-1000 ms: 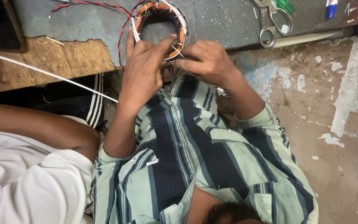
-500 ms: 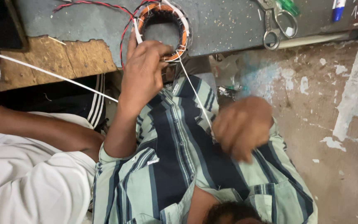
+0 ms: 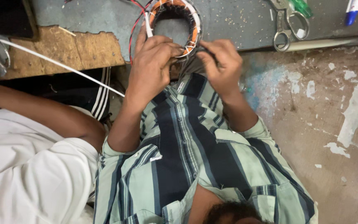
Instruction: The person winds white insulating tape around a copper-wound toroidal coil. They repeatedly wrap the tape, pull it taut, and adjust the coil's position to maintain even coverage. The coil remains in hand throughout the clip.
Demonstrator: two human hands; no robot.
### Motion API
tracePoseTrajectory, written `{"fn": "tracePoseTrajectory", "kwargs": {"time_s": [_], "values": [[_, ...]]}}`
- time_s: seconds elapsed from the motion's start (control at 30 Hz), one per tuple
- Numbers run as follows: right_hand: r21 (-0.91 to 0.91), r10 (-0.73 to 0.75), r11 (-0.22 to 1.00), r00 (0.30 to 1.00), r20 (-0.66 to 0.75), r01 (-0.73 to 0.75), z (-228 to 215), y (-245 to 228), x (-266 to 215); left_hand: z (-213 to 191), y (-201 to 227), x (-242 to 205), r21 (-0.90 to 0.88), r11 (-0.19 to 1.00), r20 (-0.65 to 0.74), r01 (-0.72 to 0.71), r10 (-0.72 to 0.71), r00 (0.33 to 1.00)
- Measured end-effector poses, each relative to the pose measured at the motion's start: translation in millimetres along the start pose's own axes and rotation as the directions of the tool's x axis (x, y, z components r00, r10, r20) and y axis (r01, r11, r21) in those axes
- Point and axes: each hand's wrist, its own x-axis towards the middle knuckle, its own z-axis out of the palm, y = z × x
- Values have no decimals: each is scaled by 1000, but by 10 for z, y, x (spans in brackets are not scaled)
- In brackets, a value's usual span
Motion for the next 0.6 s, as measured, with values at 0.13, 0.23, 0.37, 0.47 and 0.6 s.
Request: {"fn": "tracePoseTrajectory", "kwargs": {"time_s": [0.13, 0.23, 0.37, 0.47, 0.6], "values": [[-175, -169, 971, 985, -36, 161, 33, -115, 100, -3, 38, 37, -11, 1000, 2, 16, -16, 1000], [-251, -247, 937, 969, 13, 242, 5, -67, 110, -6, 62, 44, -21, 999, 14, 36, -36, 999], [-227, -241, 941, 968, 70, 251, -15, 104, 92, -8, 56, 28, -12, 999, 8, 49, -49, 999], [22, -24, 999, 998, 49, 23, 45, 277, 256, -1, 41, 32, -19, 999, 2, 39, -39, 999], [286, 228, 943, 956, -185, -170, -44, 373, 510, 2, 45, 19, -26, 999, 1, 35, -35, 999]]}}
